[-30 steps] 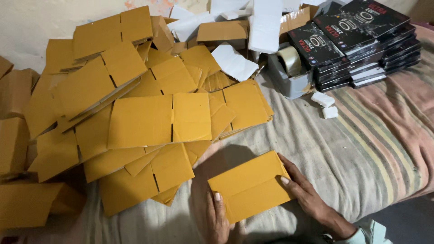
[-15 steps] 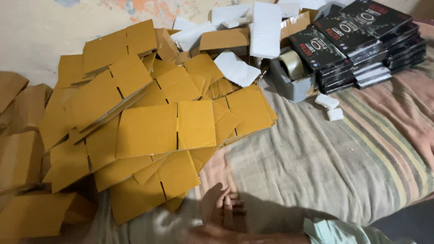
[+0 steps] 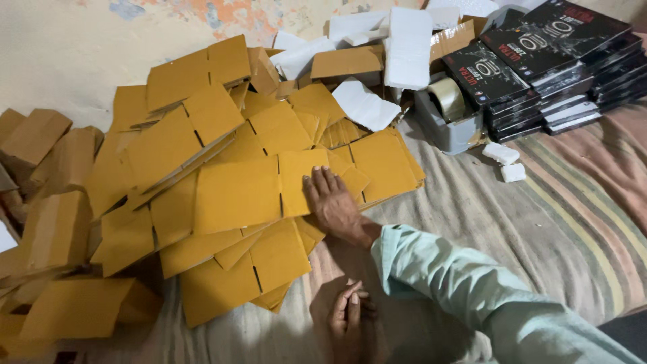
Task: The person folds flat pre-cut yellow cardboard boxes into open rectangular boxes on a bed, pressing the creases and sides by hand, and stacks the finished boxes with a growing pile of folded boxes.
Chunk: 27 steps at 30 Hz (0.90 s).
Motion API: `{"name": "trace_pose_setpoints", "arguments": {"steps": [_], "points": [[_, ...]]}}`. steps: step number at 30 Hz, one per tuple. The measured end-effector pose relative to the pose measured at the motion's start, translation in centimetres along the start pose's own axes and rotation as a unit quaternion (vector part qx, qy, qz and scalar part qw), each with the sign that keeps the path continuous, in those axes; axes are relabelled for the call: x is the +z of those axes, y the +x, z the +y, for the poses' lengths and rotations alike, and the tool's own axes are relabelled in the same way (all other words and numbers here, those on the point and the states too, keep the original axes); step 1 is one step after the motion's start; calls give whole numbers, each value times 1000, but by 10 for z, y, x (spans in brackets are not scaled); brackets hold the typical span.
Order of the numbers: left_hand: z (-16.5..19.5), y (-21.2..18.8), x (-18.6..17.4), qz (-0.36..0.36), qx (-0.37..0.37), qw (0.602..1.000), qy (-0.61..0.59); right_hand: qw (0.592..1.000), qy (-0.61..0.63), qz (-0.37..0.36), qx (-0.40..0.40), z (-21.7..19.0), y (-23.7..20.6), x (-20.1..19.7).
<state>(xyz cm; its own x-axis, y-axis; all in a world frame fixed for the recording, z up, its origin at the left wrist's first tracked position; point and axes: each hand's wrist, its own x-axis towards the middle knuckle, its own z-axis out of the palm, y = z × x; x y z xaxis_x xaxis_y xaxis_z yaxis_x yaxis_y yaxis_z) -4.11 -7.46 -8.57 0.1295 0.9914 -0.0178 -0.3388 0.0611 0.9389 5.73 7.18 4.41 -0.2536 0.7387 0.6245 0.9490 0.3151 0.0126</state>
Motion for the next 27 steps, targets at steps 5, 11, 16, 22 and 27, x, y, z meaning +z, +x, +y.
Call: {"name": "trace_pose_setpoints", "arguments": {"steps": [5, 11, 16, 22, 27], "points": [[14, -6, -7, -11, 98, 983, 156, 982, 180, -46, 29, 48, -12, -25], [1, 3, -13, -14, 124, 970, -211, 911, 369, -126, 131, 131, -100, -123], [-9, 3, -13, 68, 235, 956, -162, 838, 448, -241, 199, 156, -160, -132], [21, -7, -14, 183, 274, 944, 19, 807, 495, -237, 220, 181, -185, -115], [34, -5, -19, 55, 316, 946, 40, 810, 519, -192, 196, 172, -181, -105]]}}
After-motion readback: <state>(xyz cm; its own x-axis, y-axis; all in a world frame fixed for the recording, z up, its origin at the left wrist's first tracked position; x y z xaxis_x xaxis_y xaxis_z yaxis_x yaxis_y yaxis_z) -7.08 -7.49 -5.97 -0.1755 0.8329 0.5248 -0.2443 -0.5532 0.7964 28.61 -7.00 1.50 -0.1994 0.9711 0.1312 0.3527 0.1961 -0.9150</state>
